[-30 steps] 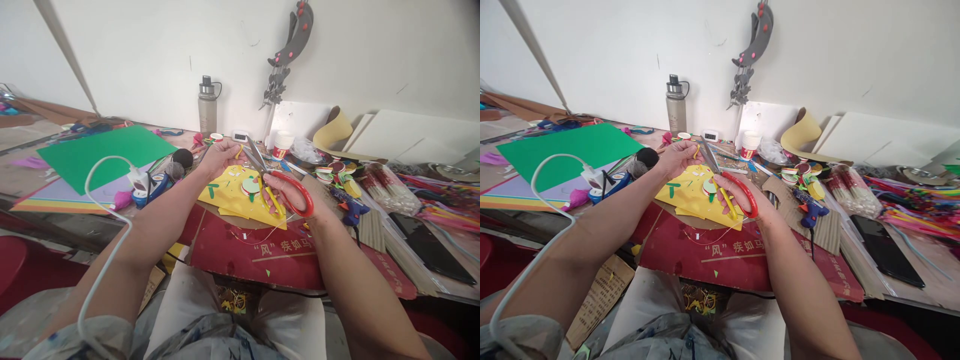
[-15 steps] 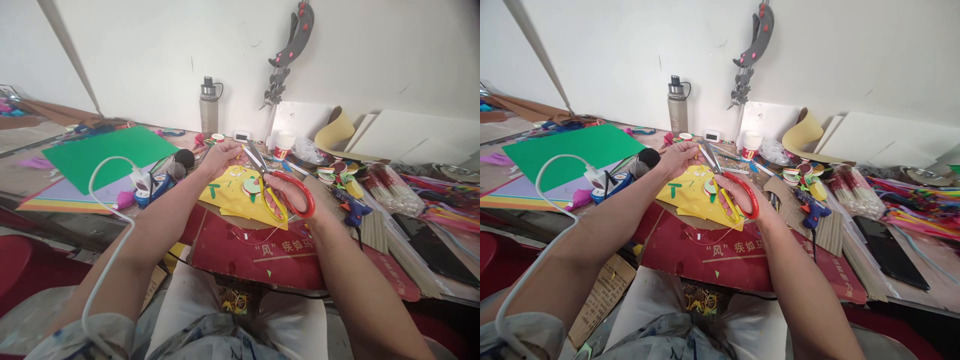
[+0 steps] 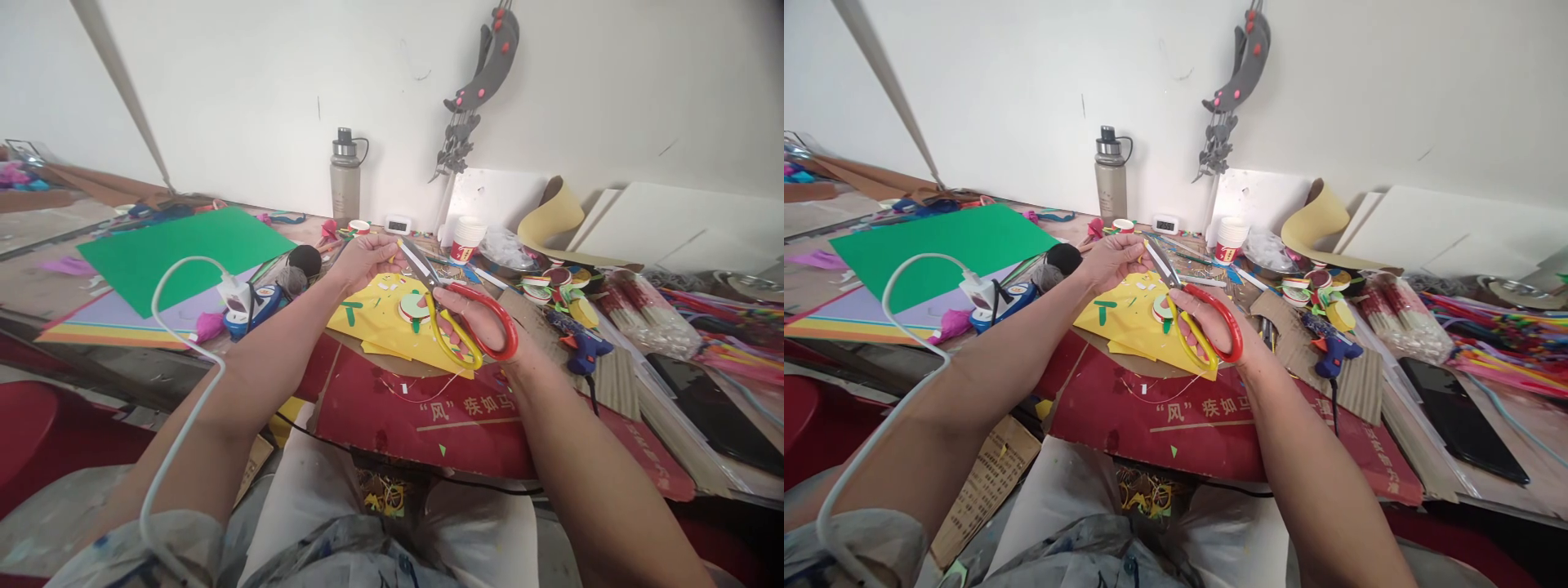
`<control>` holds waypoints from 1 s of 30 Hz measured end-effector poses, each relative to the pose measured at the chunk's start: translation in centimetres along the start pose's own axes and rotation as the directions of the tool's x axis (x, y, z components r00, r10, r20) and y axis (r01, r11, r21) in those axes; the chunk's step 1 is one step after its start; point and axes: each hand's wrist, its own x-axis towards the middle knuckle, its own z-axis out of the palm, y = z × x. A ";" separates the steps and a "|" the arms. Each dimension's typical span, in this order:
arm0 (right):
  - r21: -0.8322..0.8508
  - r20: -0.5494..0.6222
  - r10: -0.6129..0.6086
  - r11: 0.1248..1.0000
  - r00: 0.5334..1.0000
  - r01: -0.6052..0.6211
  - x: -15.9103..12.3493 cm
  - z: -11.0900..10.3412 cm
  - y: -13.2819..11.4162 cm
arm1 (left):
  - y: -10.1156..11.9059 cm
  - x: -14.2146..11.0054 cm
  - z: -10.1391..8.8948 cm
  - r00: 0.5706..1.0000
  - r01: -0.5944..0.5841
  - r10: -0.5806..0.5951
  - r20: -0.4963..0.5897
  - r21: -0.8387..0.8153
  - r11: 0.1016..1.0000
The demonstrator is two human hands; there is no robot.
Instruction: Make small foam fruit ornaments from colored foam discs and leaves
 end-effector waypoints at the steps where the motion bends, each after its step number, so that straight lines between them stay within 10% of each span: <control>1: -0.009 0.006 0.000 1.000 1.000 0.000 0.1 -0.1 0.2 | 0.0 0.0 0.0 1.000 0.001 -0.001 0.002 0.002 1.000; 30: -0.071 0.008 -0.081 0.994 0.997 0.081 -0.1 0.2 0.1 | 0.2 -0.1 0.1 1.000 0.018 -0.018 -0.022 0.019 1.000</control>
